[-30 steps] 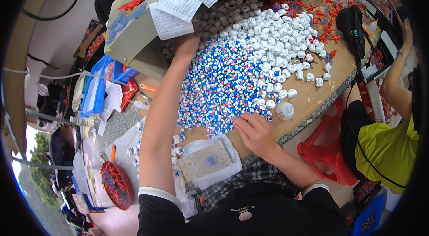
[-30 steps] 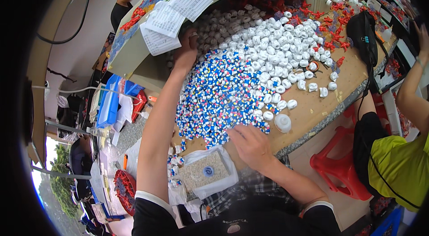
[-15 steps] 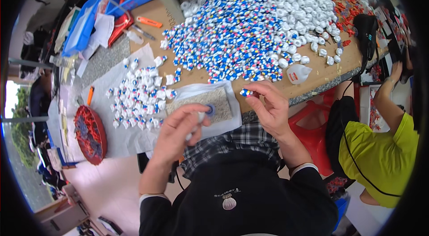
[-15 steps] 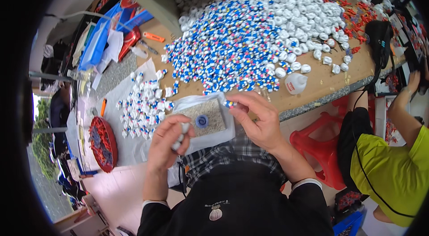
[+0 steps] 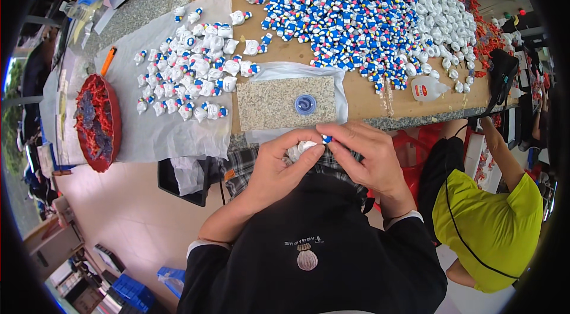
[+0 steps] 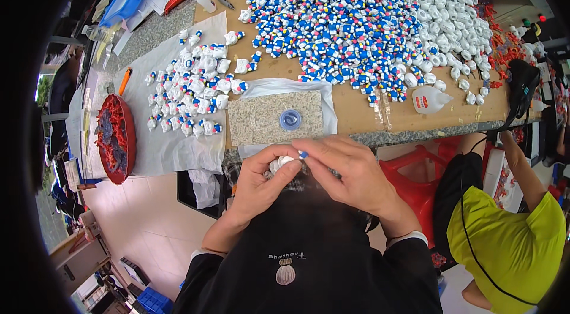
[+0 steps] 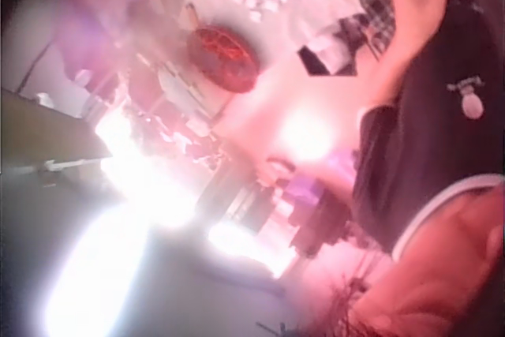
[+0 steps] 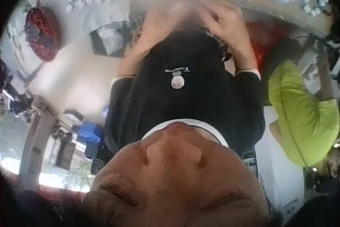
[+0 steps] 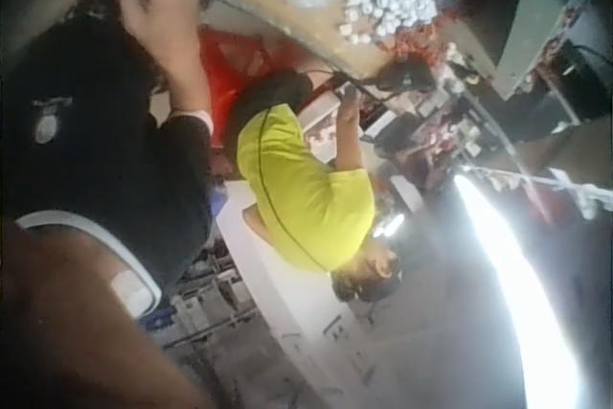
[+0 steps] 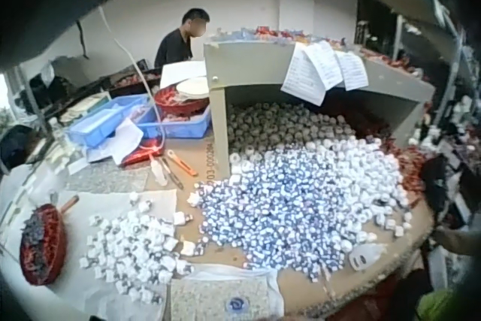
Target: The person assembles small plastic components by hand, combining white, blue, and red plastic parts into finished assemblies on a workbench.
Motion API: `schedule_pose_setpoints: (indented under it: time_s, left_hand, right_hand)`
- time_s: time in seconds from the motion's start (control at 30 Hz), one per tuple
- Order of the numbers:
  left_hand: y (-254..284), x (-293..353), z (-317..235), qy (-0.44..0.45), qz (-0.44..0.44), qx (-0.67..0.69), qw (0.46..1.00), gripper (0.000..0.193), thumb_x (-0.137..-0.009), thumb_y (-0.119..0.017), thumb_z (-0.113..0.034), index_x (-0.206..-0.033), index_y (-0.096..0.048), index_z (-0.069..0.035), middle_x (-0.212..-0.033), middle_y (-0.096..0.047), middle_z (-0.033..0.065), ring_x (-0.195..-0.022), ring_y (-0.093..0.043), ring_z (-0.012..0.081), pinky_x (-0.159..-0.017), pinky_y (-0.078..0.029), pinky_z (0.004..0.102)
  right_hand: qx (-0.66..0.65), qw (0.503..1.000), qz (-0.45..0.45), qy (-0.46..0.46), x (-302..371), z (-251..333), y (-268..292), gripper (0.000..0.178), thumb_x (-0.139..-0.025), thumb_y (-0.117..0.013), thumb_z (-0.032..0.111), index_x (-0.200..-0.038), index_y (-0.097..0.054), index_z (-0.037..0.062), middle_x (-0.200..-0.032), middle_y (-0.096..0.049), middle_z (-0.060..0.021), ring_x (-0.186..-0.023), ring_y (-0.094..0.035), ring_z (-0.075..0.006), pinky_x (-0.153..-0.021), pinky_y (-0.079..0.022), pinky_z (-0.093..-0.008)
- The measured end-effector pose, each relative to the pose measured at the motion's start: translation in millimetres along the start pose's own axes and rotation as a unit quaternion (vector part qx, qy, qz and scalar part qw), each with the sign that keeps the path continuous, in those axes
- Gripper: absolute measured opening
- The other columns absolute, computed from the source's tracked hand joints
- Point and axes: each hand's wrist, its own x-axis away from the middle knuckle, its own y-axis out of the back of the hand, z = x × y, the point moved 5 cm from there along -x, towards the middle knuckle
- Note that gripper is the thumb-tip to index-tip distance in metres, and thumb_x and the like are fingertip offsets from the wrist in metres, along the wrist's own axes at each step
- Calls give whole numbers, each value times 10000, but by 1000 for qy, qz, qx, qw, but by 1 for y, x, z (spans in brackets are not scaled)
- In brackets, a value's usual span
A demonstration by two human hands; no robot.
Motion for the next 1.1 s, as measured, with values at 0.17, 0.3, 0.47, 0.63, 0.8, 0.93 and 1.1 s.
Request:
schedule_pose_setpoints:
  time_s: [0.17, 0.3, 0.47, 0.63, 0.8, 0.93, 1.1]
  left_hand:
    - [-5, -1, 6, 51, 8, 119, 992, 167, -897, -563, -81, -1044, -580, -3, -970, -613, 31, -900, -524, 60, -788, -420, 213]
    - [-8, -1, 12, 59, 28, 159, 985, 196, -913, -540, -93, -1085, -568, -2, -970, -600, 25, -904, -525, 66, -792, -422, 214]
    - [-4, 0, 14, 56, 18, 157, 986, 204, -928, -521, -125, -1093, -562, -11, -943, -597, 24, -856, -521, 58, -748, -423, 207]
    - [1, 4, 19, 183, 31, 335, 924, 237, -932, -516, -156, -1146, -517, -52, -942, -601, 38, -683, -468, 33, -544, -370, 164]
    - [10, 11, 29, 131, 40, 261, 956, 308, -946, -496, -215, -1218, -449, -79, -946, -608, 71, -558, -401, 29, -481, -316, 160]
    - [12, 15, 20, 142, 32, 252, 957, 278, -938, -511, -203, -1182, -484, -71, -922, -604, 71, -559, -415, 29, -503, -338, 164]
    - [29, 16, 6, 13, 19, 42, 999, 210, -928, -524, -176, -1098, -550, -57, -977, -585, 53, -604, -450, 28, -557, -379, 173]
  right_hand:
    - [-186, 977, -77, -68, 10, -23, -4, 280, -714, -711, 5, -985, -640, 21, -923, -647, -91, -717, -576, -126, -608, -452, -242]
    - [-182, 978, -51, -88, 14, -26, -6, 307, -694, -731, 8, -988, -645, 12, -966, -646, -97, -735, -579, -124, -608, -454, -242]
    - [-160, 984, -52, -66, 7, -20, -1, 184, -724, -687, -27, -907, -676, -8, -890, -654, -100, -760, -614, -147, -647, -479, -252]
    - [-98, 987, -111, -65, -10, -26, 12, 157, -725, -677, -27, -881, -686, -7, -850, -651, -101, -746, -620, -165, -641, -480, -255]
    - [9, 997, -71, -18, -33, -25, 0, 147, -715, -687, -2, -859, -691, 27, -801, -627, -71, -708, -584, -174, -599, -444, -276]
    - [119, 991, -34, 58, -43, -20, -15, 135, -721, -677, 30, -854, -653, 31, -765, -583, -71, -725, -565, -244, -623, -457, -339]
    - [123, 992, -14, 34, -40, -19, -21, 130, -736, -668, 38, -863, -643, 31, -763, -574, -75, -714, -564, -248, -619, -456, -339]
